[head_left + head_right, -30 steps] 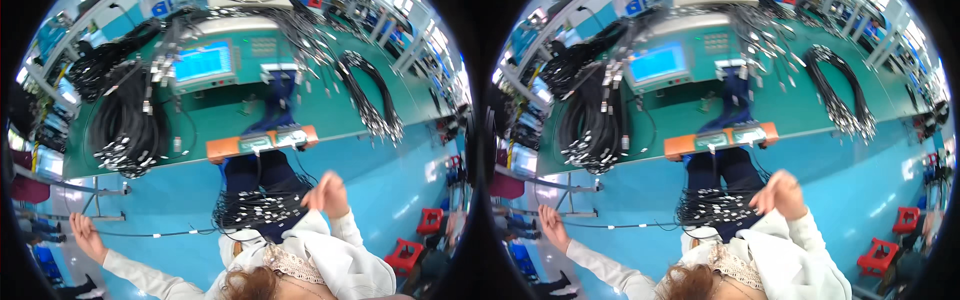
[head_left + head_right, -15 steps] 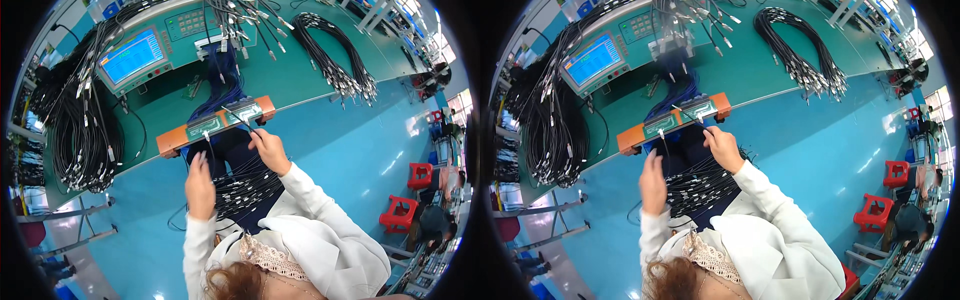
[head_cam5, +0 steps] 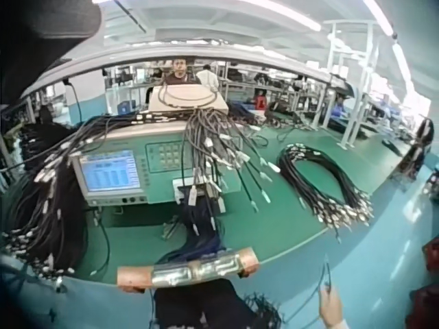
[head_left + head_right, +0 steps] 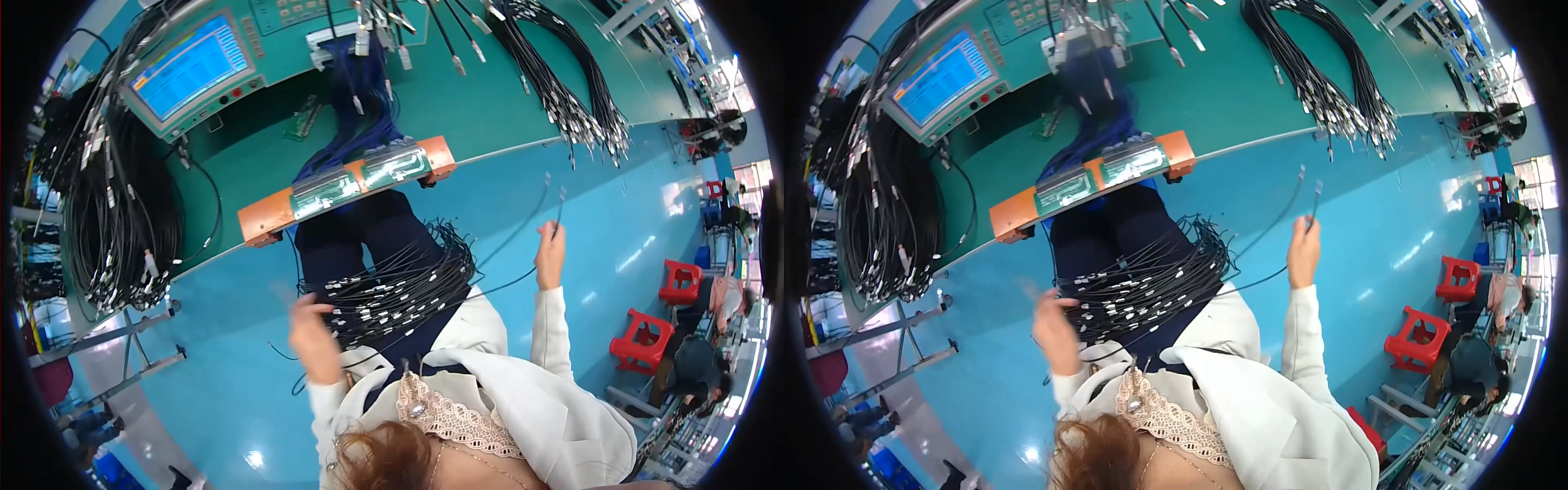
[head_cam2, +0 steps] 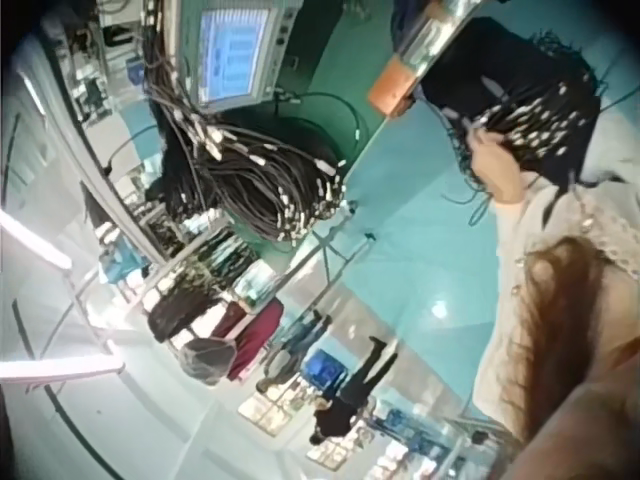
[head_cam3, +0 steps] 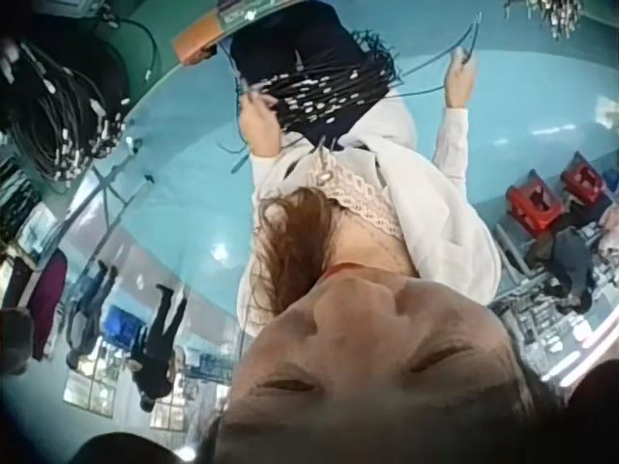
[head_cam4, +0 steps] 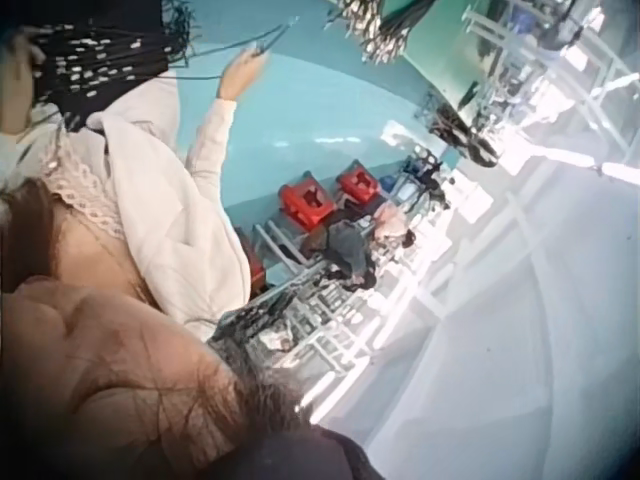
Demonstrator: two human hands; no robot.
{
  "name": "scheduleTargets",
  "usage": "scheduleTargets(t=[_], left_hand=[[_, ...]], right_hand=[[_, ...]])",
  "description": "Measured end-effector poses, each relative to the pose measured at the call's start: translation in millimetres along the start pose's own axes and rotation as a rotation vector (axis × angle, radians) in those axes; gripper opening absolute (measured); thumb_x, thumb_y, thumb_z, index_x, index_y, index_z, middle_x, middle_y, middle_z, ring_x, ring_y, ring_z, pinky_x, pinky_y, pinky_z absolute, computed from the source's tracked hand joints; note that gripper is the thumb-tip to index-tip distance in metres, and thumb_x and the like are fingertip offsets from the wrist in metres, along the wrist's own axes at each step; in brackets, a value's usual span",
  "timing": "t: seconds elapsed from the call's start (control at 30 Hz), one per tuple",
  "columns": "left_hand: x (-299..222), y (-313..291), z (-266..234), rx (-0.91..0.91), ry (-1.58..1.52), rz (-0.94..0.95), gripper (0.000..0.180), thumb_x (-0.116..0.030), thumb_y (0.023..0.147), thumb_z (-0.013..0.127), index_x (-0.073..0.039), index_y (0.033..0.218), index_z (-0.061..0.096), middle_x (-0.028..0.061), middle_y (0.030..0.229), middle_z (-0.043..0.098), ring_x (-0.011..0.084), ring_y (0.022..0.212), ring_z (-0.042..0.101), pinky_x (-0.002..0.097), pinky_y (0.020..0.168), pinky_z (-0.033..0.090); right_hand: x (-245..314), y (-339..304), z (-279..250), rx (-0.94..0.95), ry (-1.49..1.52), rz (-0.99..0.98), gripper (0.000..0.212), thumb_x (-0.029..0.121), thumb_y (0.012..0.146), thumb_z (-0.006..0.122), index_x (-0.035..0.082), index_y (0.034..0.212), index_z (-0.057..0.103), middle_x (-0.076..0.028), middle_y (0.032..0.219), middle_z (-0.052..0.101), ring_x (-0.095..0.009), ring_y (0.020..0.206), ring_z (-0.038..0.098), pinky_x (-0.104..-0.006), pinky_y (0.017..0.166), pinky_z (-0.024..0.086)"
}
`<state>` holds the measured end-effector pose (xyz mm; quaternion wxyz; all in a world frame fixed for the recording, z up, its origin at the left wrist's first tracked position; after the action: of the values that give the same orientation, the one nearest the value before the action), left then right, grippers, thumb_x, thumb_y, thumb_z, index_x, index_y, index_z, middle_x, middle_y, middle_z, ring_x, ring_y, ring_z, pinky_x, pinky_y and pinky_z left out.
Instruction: Testing wire harnesses by connecting them to a testing jig and monitoring results on a screen.
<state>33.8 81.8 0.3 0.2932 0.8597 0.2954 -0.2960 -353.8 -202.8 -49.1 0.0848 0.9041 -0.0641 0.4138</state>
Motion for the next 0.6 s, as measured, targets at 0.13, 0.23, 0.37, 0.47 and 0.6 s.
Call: scheduleTargets(t=[0.13, 0.23, 0.37, 0.47, 0.6], left_hand=[[152.2, -49.3, -99.9, -0.308, -0.192, -0.863, 0.043, -0.040, 0.096, 0.041, -0.007, 0.123, 0.049, 0.0059, 0.100, 0.059, 0.0060, 0.052, 0.037, 0.0219, 0.041, 0.029], [120.9, -42.9, -168.6, -0.727, -0.440, -0.924, 0.037, -0.036, 0.096, 0.045, -0.008, 0.120, 0.051, -0.0018, 0.074, 0.043, 0.0052, 0.054, 0.031, 0.0188, 0.048, 0.028], [98.6, -12.3, -181.4, -0.447, -0.562, -0.667, 0.030, -0.030, 0.097, 0.046, -0.005, 0.112, 0.053, -0.0037, 0.070, 0.040, 0.0042, 0.057, 0.031, 0.0195, 0.047, 0.025], [48.8, 33.0, -90.1, 0.053, -0.907, -0.556, 0.025, -0.025, 0.099, 0.043, -0.003, 0.108, 0.052, -0.0057, 0.064, 0.033, 0.0042, 0.055, 0.027, 0.0216, 0.049, 0.024], [-4.0, 57.9, 35.2, 0.365, -1.339, -0.727, 0.024, -0.021, 0.099, 0.041, -0.002, 0.101, 0.054, -0.0050, 0.059, 0.030, 0.0047, 0.051, 0.025, 0.0223, 0.049, 0.025]], right_hand=[[-40.9, 35.9, -11.1, -0.035, 0.709, 0.404, 0.031, 0.027, 0.096, 0.044, 0.001, 0.112, 0.053, -0.008, 0.084, 0.058, -0.005, 0.047, 0.027, -0.0221, 0.040, 0.025], [31.1, 42.4, -11.8, 0.024, 0.826, 0.197, 0.028, 0.023, 0.097, 0.042, 0.001, 0.111, 0.054, -0.001, 0.070, 0.050, -0.005, 0.047, 0.026, -0.0214, 0.041, 0.025], [153.4, 6.0, 8.7, 0.357, 0.613, -0.093, 0.023, 0.020, 0.097, 0.042, 0.003, 0.103, 0.057, 0.004, 0.063, 0.042, -0.003, 0.050, 0.031, -0.0197, 0.043, 0.027], [199.8, -43.1, 64.2, 0.669, 0.569, -0.170, 0.021, 0.020, 0.097, 0.044, 0.004, 0.100, 0.057, 0.004, 0.064, 0.042, -0.002, 0.051, 0.034, -0.0188, 0.044, 0.028], [200.3, -88.1, 144.3, 1.086, 0.920, 0.260, 0.023, 0.020, 0.096, 0.049, -0.002, 0.097, 0.057, 0.003, 0.066, 0.045, -0.003, 0.050, 0.031, -0.0191, 0.044, 0.027]])
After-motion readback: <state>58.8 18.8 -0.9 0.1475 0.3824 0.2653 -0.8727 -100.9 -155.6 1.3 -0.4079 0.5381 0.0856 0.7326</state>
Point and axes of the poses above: each hand's wrist, its own y-axis towards the middle knuckle, its own z-axis out of the palm, x = y × z, the point moved 6 cm from there along y, towards the middle knuckle
